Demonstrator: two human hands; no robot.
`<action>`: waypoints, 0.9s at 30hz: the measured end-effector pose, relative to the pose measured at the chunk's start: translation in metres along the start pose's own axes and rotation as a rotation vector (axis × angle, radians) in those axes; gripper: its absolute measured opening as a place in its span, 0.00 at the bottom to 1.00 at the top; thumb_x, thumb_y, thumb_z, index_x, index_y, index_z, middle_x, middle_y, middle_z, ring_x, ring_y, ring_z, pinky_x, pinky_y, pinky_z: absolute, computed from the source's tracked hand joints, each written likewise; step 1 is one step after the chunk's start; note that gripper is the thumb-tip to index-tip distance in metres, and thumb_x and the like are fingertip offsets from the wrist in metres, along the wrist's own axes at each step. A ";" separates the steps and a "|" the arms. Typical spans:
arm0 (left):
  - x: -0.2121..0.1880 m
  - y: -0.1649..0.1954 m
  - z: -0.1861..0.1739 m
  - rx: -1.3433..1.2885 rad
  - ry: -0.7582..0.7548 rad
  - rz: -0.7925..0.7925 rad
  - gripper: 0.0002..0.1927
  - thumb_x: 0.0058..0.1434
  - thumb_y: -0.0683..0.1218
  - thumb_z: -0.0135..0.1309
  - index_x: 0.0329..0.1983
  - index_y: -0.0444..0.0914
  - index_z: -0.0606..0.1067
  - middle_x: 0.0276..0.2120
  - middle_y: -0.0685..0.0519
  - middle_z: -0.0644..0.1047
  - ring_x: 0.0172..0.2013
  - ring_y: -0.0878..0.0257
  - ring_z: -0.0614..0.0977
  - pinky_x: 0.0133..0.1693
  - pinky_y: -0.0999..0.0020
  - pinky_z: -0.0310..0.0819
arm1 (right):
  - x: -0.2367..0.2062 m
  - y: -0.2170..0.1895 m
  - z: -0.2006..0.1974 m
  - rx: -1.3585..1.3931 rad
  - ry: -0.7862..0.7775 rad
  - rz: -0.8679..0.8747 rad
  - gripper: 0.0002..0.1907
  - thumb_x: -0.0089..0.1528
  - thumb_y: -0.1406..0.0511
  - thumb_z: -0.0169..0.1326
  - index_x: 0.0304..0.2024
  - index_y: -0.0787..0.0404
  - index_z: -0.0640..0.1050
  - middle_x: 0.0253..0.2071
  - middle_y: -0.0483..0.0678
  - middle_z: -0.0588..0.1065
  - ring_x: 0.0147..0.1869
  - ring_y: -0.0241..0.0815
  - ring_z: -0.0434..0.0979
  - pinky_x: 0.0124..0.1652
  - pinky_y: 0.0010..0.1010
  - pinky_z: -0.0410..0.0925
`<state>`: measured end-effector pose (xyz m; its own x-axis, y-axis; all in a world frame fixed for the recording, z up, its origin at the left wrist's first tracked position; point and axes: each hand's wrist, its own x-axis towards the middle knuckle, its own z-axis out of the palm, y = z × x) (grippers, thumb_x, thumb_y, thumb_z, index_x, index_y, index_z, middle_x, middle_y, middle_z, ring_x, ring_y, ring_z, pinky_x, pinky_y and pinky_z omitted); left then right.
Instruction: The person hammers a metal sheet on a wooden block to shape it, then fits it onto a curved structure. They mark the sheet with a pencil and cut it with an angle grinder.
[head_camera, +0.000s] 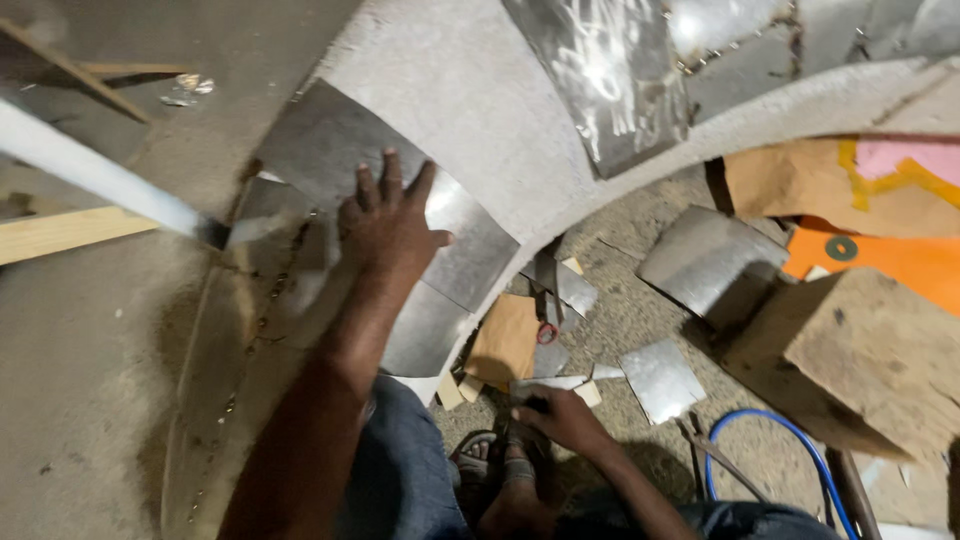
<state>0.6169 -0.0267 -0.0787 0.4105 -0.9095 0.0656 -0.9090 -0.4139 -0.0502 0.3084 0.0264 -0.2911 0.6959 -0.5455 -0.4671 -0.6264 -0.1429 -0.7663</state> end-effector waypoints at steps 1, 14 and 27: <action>-0.001 0.001 0.003 -0.011 0.062 0.002 0.56 0.45 0.67 0.71 0.75 0.56 0.58 0.76 0.40 0.49 0.72 0.33 0.51 0.60 0.29 0.56 | 0.007 -0.008 0.000 0.079 0.106 -0.090 0.22 0.60 0.52 0.64 0.50 0.57 0.82 0.40 0.51 0.83 0.43 0.44 0.84 0.45 0.35 0.74; -0.005 -0.010 0.021 0.005 0.039 0.142 0.59 0.54 0.69 0.70 0.82 0.45 0.56 0.77 0.29 0.49 0.72 0.24 0.51 0.61 0.21 0.53 | 0.053 -0.041 0.024 0.719 0.274 -0.190 0.22 0.65 0.58 0.58 0.60 0.55 0.77 0.51 0.47 0.81 0.55 0.38 0.79 0.56 0.33 0.72; -0.002 -0.008 0.022 0.114 -0.013 0.096 0.59 0.54 0.70 0.69 0.83 0.50 0.55 0.78 0.35 0.48 0.74 0.31 0.51 0.61 0.24 0.59 | -0.044 0.009 0.071 0.292 0.058 -0.249 0.20 0.60 0.54 0.63 0.53 0.51 0.81 0.47 0.50 0.83 0.51 0.49 0.83 0.51 0.42 0.74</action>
<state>0.6245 -0.0221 -0.1007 0.3237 -0.9452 0.0427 -0.9302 -0.3262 -0.1685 0.2966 0.1078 -0.3087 0.7878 -0.5710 -0.2311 -0.3084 -0.0408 -0.9504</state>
